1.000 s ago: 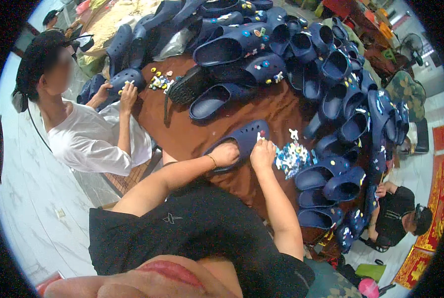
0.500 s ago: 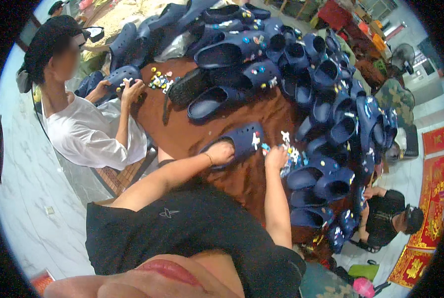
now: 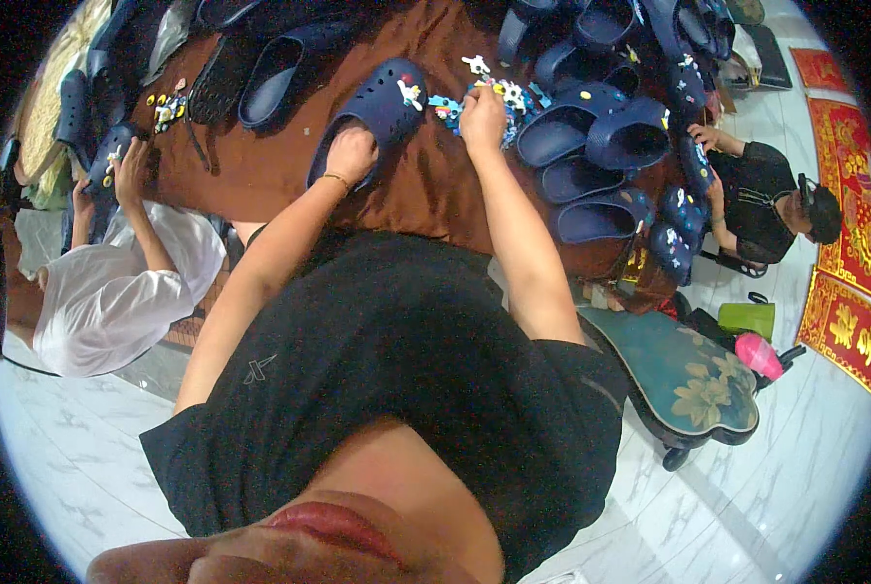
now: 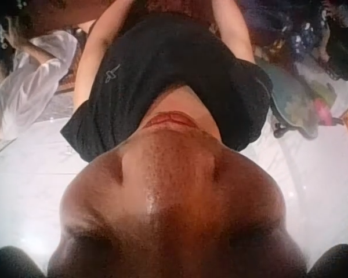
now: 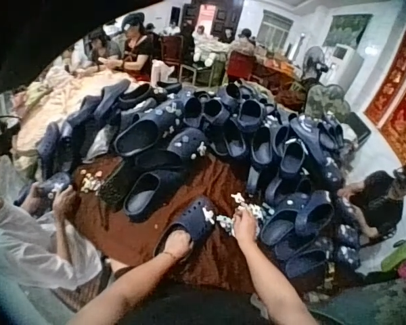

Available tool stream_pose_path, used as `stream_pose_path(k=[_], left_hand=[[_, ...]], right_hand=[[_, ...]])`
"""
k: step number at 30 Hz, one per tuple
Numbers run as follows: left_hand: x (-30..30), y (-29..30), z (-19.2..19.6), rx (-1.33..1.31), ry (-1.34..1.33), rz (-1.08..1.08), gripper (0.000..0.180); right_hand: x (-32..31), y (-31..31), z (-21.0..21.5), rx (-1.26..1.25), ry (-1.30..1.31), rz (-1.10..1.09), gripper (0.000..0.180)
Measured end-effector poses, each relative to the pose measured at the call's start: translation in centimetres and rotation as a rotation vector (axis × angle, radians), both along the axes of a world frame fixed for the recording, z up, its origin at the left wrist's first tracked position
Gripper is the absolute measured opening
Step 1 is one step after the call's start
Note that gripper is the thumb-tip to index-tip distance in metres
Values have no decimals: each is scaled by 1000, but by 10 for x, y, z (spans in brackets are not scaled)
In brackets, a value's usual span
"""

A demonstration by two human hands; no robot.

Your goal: Attaching decorative charms to blue foam clogs.

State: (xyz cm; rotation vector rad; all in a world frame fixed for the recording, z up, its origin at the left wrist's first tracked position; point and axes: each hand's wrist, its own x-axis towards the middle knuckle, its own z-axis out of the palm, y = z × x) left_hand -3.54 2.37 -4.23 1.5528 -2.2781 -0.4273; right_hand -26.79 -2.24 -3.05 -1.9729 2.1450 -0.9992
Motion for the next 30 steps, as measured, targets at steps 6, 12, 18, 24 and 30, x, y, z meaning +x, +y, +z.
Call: stream_pose_path(k=[6,12,18,24,30], left_hand=[[2,7,-4,33,17,-7,17],[3,4,-2,-18,0,-5,17],[2,6,2,-24,6,-8,17],[3,6,4,-18,-15,-10,17],[3,5,3,-9,-37,-39,16]], right_hand=[[11,25,-11,49,-254,-22,10],[23,27,6,-112,-323,9,17],[72,49,-2,102,-710,147,14],[90,69,13,-70,-384,209,15],[88,73,16,-100,-37,347,24]])
